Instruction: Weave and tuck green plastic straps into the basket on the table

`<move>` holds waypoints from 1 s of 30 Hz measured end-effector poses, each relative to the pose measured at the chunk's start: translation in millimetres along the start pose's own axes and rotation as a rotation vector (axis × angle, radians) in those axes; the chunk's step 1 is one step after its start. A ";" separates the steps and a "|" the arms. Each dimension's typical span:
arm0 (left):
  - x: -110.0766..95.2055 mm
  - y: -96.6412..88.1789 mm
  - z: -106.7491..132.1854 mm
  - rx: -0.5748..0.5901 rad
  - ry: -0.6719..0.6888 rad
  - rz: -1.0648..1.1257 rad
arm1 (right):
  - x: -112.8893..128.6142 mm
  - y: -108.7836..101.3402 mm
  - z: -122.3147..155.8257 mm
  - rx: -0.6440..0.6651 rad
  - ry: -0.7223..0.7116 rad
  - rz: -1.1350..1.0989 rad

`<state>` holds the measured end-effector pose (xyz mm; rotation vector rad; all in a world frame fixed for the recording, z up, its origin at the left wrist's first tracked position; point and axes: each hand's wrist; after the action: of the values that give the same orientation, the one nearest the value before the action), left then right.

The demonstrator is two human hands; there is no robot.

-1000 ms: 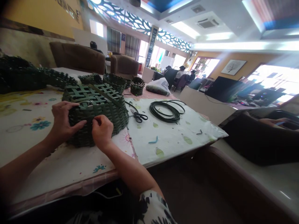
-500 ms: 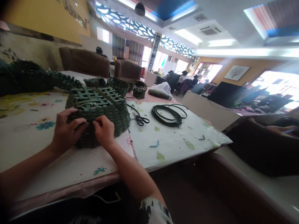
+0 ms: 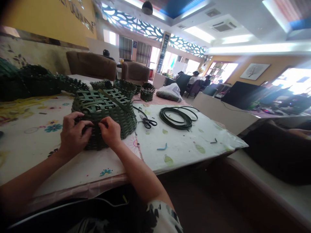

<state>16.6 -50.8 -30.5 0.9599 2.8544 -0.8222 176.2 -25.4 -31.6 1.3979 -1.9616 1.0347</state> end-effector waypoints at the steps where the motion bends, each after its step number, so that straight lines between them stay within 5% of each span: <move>1: -0.2 0.3 -0.8 0.002 -0.001 0.018 | 0.5 -0.4 -0.5 0.003 -0.002 0.010; 9: 0.0 2.6 -2.0 0.019 -0.043 0.091 | 5.9 1.6 -2.0 0.014 0.006 0.139; 17: 2.9 4.9 -2.2 -0.018 0.042 0.036 | -1.5 -13.2 -7.9 0.189 -0.012 -0.114; 21: 3.6 3.0 -6.2 -0.012 0.070 0.015 | 0.0 -16.6 -10.7 0.250 -0.061 -0.045; 30: 3.5 0.1 -11.7 0.036 0.033 0.010 | 0.9 -10.5 -8.4 0.156 -0.069 0.019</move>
<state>15.4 -43.1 -21.1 0.9999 2.8695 -0.8681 185.6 -20.9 -23.1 1.5189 -1.9823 1.1844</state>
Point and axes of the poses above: each hand's wrist, its own z-axis away from the middle knuckle, its own y-axis out of the palm, x = y × z, and after that the axes turned 1 degree about -z, right-handed
